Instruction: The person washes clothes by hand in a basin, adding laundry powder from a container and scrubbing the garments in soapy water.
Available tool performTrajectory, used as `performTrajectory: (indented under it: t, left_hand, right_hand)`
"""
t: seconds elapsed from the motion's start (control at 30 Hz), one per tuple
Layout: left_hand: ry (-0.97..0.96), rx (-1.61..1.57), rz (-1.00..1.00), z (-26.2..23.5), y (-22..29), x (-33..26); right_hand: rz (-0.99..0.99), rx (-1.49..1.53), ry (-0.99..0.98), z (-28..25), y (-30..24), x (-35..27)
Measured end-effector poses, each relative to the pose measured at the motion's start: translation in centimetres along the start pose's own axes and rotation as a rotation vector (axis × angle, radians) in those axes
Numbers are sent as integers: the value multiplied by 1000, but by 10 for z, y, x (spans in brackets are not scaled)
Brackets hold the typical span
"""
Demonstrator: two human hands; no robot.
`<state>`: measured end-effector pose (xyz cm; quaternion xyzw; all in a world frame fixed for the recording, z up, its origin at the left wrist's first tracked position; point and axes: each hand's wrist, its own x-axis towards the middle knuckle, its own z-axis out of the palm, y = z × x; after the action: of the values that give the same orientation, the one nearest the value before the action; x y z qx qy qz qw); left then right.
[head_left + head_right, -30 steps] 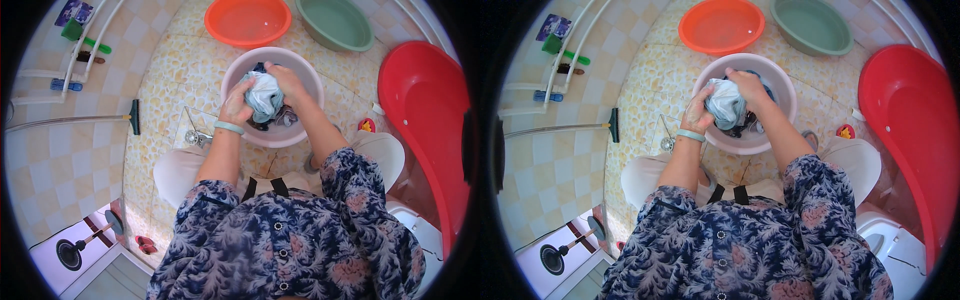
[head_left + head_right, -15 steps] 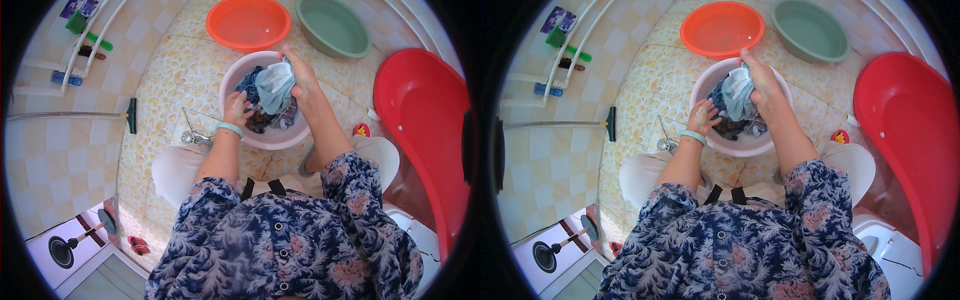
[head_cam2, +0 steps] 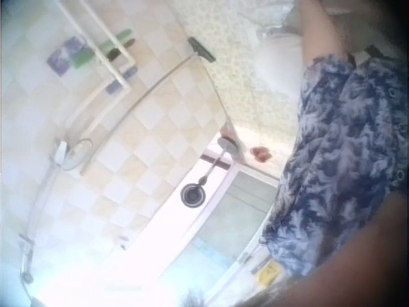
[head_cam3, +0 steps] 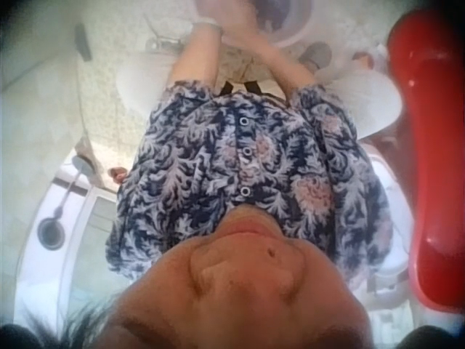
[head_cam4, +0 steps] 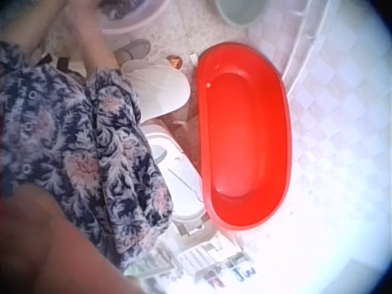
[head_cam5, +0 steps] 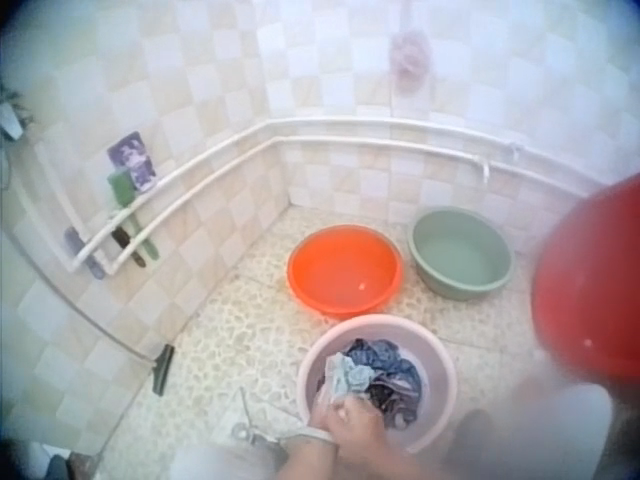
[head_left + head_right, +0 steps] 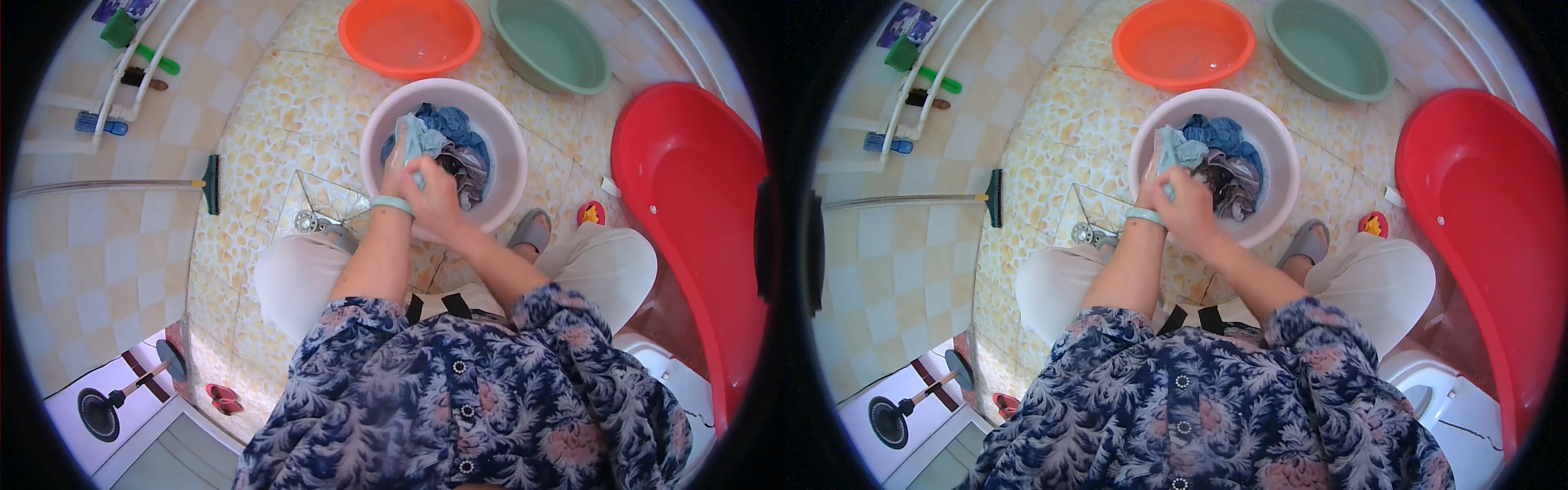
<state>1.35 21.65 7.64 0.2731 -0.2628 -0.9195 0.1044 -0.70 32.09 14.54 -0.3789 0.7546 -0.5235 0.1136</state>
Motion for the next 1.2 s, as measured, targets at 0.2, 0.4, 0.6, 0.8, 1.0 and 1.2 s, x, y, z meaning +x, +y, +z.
performTrajectory:
  t: [0.2, 0.4, 0.6, 0.8, 1.0, 1.2]
  left_hand:
    - [229, -157, 87, 70, 3, -14]
    - [249, -102, 168, 26, -8, -7]
    - [143, -61, 144, 26, -20, 2]
    - [334, -246, 148, 58, -15, -8]
    - [172, 50, 189, 30, -18, -7]
    - [339, -142, 142, 46, -15, -4]
  right_hand:
    - [153, -202, 108, -7, 61, 91]
    - [176, 38, 4, -6, 27, 37]
    - [192, -225, 0, -3, 50, 65]
    - [175, -91, 73, -2, 49, 56]
    - [152, -156, -11, 8, 50, 35]
    - [210, -23, 114, 5, 57, 61]
